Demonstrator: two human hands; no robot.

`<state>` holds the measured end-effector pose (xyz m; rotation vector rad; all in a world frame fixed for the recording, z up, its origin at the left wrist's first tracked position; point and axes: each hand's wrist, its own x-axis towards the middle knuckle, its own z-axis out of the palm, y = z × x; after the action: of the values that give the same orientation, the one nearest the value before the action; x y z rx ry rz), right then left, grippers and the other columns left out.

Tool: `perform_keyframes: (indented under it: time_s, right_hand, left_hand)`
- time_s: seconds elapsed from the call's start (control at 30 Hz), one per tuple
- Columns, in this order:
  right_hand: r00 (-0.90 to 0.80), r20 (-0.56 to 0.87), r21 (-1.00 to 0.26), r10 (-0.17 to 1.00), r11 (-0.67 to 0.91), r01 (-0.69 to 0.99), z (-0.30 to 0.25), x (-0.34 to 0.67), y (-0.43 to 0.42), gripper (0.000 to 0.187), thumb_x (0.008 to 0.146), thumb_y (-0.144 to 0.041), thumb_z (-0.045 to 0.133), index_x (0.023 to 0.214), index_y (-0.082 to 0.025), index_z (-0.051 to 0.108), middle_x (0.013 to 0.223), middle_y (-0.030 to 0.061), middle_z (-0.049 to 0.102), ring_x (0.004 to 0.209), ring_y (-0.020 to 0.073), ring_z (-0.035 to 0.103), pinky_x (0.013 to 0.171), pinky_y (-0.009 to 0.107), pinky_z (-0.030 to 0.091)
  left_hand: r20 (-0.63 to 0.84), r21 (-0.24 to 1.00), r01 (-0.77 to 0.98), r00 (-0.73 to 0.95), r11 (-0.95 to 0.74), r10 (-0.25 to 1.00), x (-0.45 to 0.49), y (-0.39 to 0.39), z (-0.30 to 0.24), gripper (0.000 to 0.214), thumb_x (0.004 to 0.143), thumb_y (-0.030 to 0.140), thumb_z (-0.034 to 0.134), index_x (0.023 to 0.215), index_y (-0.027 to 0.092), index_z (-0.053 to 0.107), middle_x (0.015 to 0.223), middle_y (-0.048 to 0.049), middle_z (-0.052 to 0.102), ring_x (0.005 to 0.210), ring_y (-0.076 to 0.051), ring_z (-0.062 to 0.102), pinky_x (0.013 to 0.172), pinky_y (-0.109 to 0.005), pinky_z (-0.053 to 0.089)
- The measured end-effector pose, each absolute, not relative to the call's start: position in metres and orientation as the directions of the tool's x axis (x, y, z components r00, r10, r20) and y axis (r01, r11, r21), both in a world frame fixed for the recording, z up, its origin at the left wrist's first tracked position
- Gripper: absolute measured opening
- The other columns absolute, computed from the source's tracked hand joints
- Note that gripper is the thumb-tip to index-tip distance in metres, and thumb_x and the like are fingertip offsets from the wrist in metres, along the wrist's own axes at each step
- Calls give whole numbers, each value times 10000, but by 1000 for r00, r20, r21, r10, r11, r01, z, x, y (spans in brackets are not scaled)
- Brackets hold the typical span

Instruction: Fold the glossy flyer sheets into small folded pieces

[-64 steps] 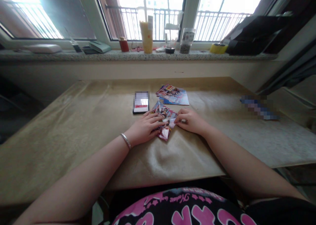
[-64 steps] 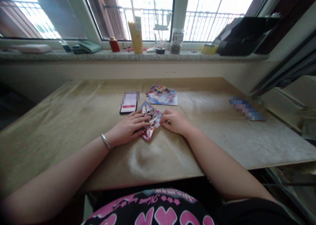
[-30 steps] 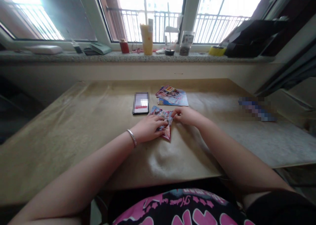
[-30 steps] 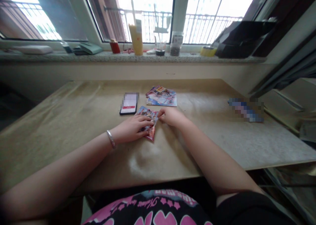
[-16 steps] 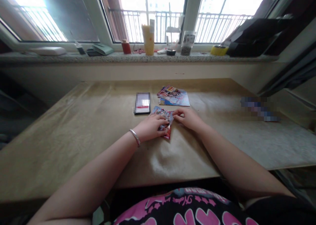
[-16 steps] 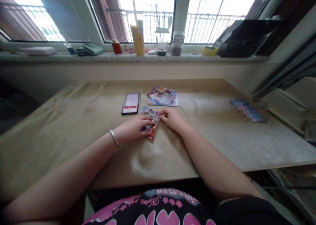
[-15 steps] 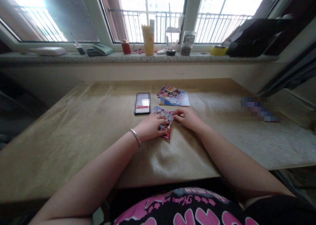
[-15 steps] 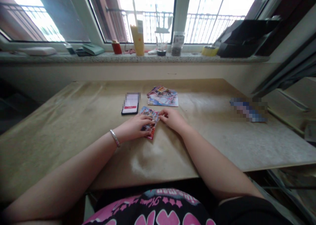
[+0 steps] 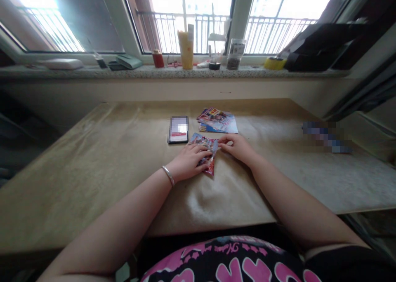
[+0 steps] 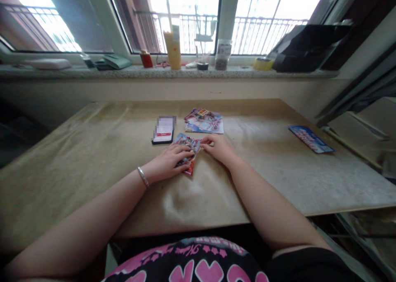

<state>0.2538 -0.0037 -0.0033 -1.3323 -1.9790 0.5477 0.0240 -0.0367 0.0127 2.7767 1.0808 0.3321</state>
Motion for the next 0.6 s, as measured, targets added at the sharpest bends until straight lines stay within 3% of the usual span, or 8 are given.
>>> perform_keyframes:
  time_s: [0.1,0.37,0.6]
  right_hand:
    - [-258,315,-651,913,406,641,-4,257,-1,105,795,-224,616,866,-193,687,850,38,692,774,156,622,695,278,493]
    - [-485,301,-593,821,560,579,1,275,5,114,820,-218,557,819,-178,664,854,37,664,809,149,599,724,264,475]
    - [-500,268,-555,823,556,618,0,281,10,86,795,-183,592,774,-177,676,801,38,680,772,157,607,749,287,470]
  left_hand:
    - [145,193,641,730,-743,667,23,-38,14,421,901,417,500,1289,256,525,1344,-54,508,1252,-251,439,1110,-441,270]
    - [153,146,616,759,-775,632,23,-36,15,417,913,421,478,1282,235,539,1329,-65,526,1236,-247,455,1093,-429,292]
    - [138,165,617,758,-770,637,22,-35,16,433,919,444,466,1302,252,523,1339,-59,520,1239,-239,456,1103,-427,279]
